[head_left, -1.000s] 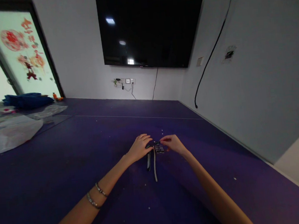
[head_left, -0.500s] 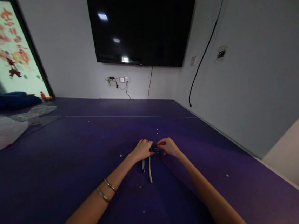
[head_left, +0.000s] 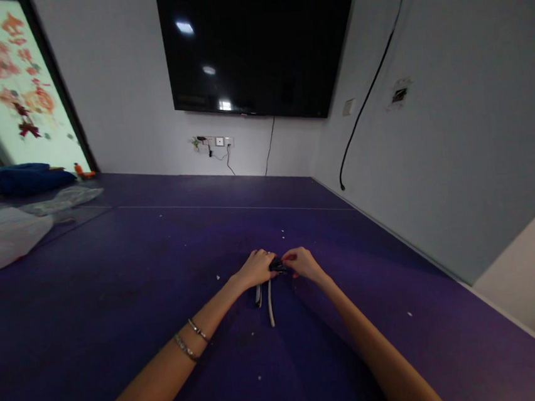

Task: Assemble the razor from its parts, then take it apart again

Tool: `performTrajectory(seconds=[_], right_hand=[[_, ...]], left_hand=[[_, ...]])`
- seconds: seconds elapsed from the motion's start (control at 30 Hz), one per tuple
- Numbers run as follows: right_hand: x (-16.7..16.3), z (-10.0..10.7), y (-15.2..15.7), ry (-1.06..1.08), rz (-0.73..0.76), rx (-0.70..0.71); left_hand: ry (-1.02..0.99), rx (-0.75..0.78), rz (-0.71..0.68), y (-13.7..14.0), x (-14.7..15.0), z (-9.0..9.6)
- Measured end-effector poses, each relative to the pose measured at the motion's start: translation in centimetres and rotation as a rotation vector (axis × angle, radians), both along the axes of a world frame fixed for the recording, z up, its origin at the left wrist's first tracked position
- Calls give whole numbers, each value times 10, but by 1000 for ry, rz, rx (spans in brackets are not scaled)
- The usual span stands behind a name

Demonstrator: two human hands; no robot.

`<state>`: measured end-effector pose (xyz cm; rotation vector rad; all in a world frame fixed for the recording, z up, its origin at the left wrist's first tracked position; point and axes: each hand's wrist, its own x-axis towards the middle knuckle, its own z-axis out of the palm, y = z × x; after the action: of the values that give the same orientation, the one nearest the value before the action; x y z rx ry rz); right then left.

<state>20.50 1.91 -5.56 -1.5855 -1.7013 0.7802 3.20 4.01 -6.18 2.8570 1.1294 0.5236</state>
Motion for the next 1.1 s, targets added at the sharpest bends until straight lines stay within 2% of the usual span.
performTrajectory(seconds=[0.73, 0.9, 1.0, 1.1], right_hand=[[2, -6, 1, -58, 2, 26], [13, -8, 7, -164, -20, 155], [22, -13, 9, -338, -73, 258], [28, -22, 9, -479, -103, 338]], left_hand=[[32, -16, 25, 2, -1, -3], [23, -32, 26, -3, -2, 3], [-9, 0, 38, -7, -4, 15], [-48, 30, 110, -10, -8, 30]])
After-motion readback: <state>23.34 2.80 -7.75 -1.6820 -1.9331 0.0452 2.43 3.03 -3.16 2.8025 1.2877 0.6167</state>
